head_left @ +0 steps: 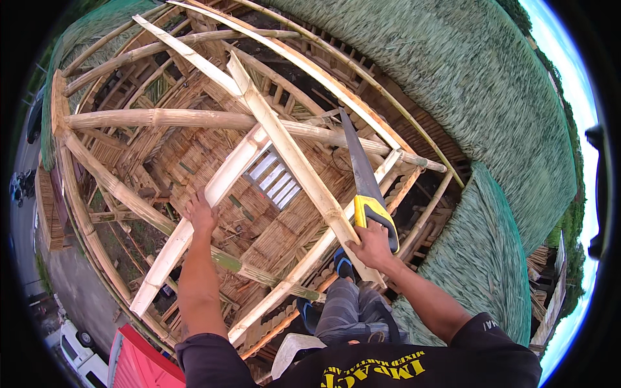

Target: The person constructs a roof frame using bamboo and wood. They cut bamboo strips with a hand saw, position them on the frame, and secure them with a hammer and nails. The person also uses a machete to trim bamboo and adjusts the frame components throughout the process.

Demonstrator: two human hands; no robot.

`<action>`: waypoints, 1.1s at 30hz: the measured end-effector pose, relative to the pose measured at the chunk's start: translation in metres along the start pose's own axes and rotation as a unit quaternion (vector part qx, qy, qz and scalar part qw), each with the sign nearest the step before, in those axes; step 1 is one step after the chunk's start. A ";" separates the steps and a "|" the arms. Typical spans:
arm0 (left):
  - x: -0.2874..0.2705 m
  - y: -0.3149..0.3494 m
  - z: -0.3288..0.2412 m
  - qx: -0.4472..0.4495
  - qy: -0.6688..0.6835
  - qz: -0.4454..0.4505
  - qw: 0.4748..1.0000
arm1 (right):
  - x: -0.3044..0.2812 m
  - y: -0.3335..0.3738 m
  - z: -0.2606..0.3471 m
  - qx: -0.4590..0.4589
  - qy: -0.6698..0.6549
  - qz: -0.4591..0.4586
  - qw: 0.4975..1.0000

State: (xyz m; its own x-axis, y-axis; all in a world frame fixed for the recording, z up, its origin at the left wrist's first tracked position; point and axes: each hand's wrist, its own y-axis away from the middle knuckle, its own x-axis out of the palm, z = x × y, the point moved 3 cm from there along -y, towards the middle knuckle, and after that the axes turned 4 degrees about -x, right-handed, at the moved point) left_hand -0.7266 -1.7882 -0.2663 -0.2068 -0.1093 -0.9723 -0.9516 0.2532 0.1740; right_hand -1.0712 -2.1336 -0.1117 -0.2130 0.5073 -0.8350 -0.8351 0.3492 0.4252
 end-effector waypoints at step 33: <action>0.027 -0.108 -0.249 -0.122 -0.026 -0.048 0.991 | -0.192 -0.218 -0.196 -0.206 0.062 0.081 0.973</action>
State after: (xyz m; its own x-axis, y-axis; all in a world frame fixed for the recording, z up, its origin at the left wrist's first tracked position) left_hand -0.6863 -2.0581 -0.2720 -0.1062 -0.0701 -0.9919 -0.9943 0.0025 0.1063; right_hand -0.9481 -2.4616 -0.1127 -0.3972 0.4224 -0.8147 -0.9125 -0.0870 0.3998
